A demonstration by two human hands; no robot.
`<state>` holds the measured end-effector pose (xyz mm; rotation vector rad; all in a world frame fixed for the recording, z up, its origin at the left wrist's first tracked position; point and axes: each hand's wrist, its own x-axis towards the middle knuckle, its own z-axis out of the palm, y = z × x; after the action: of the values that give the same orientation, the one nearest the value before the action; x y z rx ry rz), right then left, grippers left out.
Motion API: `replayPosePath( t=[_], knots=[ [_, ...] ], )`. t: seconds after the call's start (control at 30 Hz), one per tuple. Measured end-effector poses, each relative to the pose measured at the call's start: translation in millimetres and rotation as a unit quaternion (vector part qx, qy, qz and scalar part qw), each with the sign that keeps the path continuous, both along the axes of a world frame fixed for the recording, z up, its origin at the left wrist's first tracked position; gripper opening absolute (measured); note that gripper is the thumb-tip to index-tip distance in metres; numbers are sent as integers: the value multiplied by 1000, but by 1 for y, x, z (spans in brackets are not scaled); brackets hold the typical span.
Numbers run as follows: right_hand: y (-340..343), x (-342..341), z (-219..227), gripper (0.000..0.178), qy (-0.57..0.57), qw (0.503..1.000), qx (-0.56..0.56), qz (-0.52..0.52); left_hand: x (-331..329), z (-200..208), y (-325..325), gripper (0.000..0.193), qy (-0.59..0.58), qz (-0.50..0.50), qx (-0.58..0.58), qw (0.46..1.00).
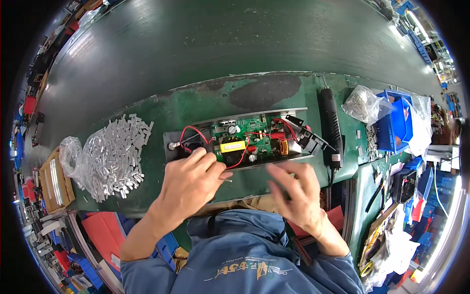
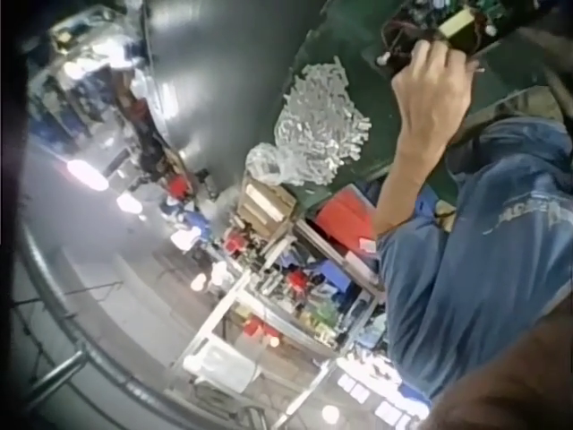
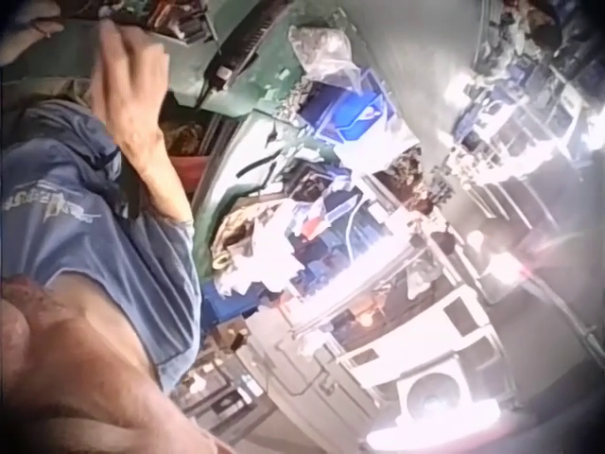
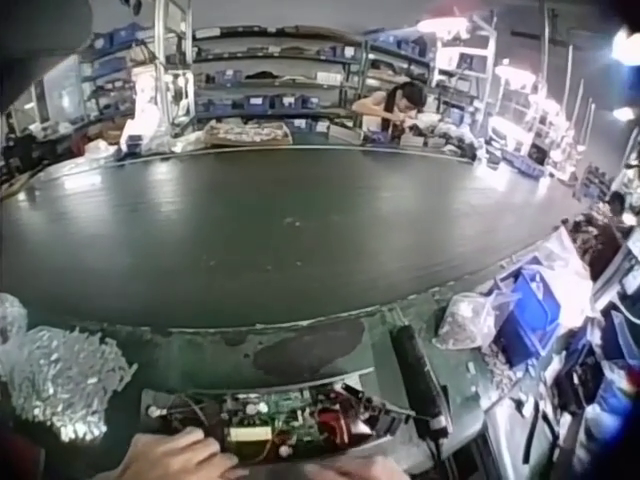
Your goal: Assembling an electronic power device by installing circuit boards and cooling fans into a metal chassis using an electric screwdriver.
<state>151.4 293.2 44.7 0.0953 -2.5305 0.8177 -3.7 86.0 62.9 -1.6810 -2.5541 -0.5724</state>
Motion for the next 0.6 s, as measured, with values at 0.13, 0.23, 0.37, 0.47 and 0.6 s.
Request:
replayPosePath(
  t=[0.13, 0.23, 0.37, 0.47, 0.6],
  knots=[
    [-24, -42, 5, 46, -63, 995, 33, 68, 13, 7, -8, 21, -22, 47, -3, 999],
    [-20, -58, -1, 32, -63, 991, 55, 108, 9, 21, -15, 27, -50, 72, 19, 996],
    [2, -59, 6, 11, -80, 982, -141, 98, -16, 25, -22, 35, -42, 130, 68, 988],
    [12, -56, 11, 9, -94, 976, -182, -77, -36, 27, -13, 61, -50, 110, 38, 992],
    [11, -72, -9, 12, -30, 992, -62, -108, -42, 31, 4, 79, -84, 101, -36, 991]
  ],
)
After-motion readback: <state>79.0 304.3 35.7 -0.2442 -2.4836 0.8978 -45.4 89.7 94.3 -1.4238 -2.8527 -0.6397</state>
